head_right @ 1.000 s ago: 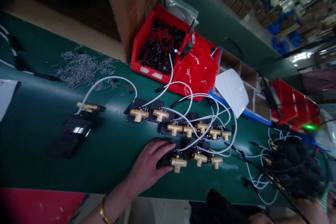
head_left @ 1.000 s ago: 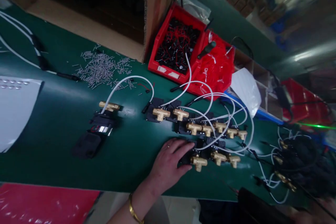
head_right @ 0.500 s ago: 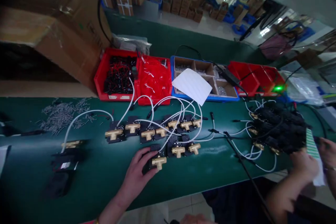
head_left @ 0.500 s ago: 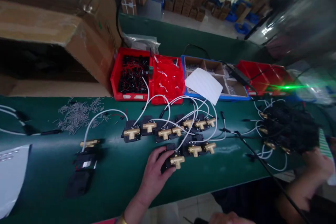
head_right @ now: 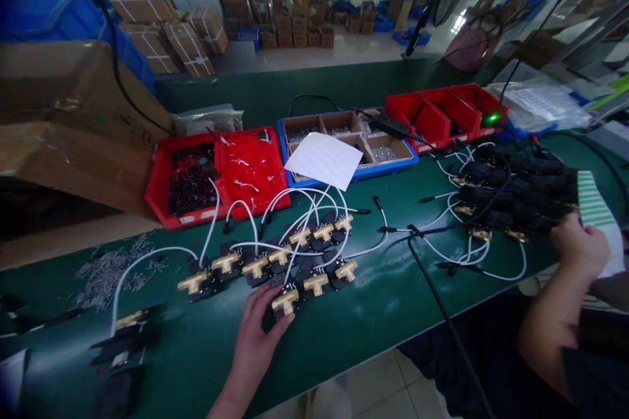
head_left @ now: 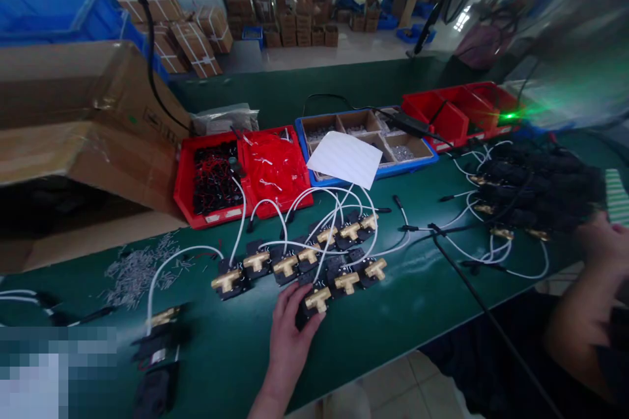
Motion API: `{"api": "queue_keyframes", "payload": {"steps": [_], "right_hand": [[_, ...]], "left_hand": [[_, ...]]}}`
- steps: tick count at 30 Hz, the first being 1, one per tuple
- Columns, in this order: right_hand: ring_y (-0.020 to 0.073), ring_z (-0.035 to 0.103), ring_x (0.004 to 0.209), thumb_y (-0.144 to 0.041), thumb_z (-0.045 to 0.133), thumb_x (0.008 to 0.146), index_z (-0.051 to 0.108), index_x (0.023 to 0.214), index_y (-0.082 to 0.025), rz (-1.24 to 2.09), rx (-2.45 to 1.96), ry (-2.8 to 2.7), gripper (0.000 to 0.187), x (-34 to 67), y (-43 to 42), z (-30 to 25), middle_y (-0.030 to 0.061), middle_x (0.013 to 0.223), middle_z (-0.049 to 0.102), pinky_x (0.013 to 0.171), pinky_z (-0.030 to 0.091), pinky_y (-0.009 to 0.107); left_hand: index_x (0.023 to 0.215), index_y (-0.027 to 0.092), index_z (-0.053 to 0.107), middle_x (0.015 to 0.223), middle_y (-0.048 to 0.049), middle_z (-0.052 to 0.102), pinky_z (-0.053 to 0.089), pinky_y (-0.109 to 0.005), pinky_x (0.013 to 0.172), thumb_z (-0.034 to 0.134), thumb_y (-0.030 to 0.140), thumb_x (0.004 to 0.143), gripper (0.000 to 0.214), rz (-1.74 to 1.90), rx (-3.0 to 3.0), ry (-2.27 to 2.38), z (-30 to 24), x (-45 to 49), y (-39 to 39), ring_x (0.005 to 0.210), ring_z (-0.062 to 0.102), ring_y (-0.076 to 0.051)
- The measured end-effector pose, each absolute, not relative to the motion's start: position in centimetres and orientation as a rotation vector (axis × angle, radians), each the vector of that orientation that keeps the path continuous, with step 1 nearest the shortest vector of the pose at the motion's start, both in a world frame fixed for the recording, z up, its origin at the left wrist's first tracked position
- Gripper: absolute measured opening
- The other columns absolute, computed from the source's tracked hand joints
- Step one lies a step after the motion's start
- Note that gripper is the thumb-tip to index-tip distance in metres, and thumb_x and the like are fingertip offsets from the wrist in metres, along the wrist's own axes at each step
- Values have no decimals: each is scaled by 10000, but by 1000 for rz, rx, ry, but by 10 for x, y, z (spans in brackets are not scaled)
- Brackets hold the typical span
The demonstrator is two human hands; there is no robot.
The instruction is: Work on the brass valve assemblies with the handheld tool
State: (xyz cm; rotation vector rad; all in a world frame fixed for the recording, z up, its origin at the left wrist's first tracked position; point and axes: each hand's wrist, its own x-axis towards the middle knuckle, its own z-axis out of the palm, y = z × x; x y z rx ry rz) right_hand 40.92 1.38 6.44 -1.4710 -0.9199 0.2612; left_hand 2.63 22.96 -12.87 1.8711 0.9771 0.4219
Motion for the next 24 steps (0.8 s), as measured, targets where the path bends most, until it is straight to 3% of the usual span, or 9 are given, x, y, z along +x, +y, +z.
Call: {"api": "queue_keyframes", "payload": {"steps": [3,5,7,9,11,13,16,21,24], "right_hand": [[141,671,679,-556,631,947,674,790,-235,252,-1514,-872,360,454,-5,55,14,880,741,496,450,229],[160,663,656,-572,715,877,624,717,-240,257,-1542,-835,380,474,-20,48,11,800,736,484,471,253],[148,657,670,-527,570,995,624,738,-181,261,-1564,-797,435,489,-37,41,21,733,685,527,506,252],[112,637,645,-466,388,1072,617,674,-169,248,-1588,-743,547,500,-55,34,23,687,657,547,458,231],[107,601,576,-479,409,1045,612,611,-209,208,-1610,-677,551,508,-72,26,6,590,601,498,384,243],[123,563,513,-486,565,960,602,560,-260,154,-1632,-601,461,514,-86,17,-21,466,492,450,312,270],[102,570,505,-439,463,991,597,520,-242,75,-1657,-505,528,521,-100,5,-24,404,357,457,262,276],[71,500,493,-408,616,999,577,669,-194,-28,-1684,-440,396,537,-112,-4,-51,553,508,450,392,187],[47,388,426,-396,601,1012,511,605,-198,-79,-1718,-480,461,544,-115,-9,-84,507,440,433,378,176]], "left_hand": [[1261,297,645,1369,-75,559,402,-595,1156,691,343,876,391,409,1885,963,-132,29,230,1320,526,-310],[1273,293,642,1383,-80,554,395,-590,1163,686,349,880,399,393,1895,949,-135,31,230,1334,518,-311],[1276,289,647,1387,-88,554,402,-580,1162,687,360,875,409,382,1902,942,-137,32,230,1334,522,-311],[1275,289,651,1389,-89,555,410,-567,1160,695,369,869,416,383,1909,944,-138,34,230,1329,528,-307],[1276,291,652,1390,-86,555,416,-558,1158,700,377,868,420,408,1913,952,-138,35,230,1323,531,-303],[1281,292,649,1384,-83,560,427,-548,1152,700,386,873,422,426,1915,950,-137,36,229,1322,532,-303],[1280,295,650,1375,-81,567,437,-551,1142,698,393,880,415,430,1924,945,-137,36,229,1320,536,-306],[1287,307,642,1379,-71,572,428,-569,1146,705,404,881,422,420,1926,947,-136,36,229,1317,542,-306],[1287,311,640,1382,-69,572,429,-574,1144,701,410,886,418,411,1931,950,-135,35,229,1316,543,-306]]}}
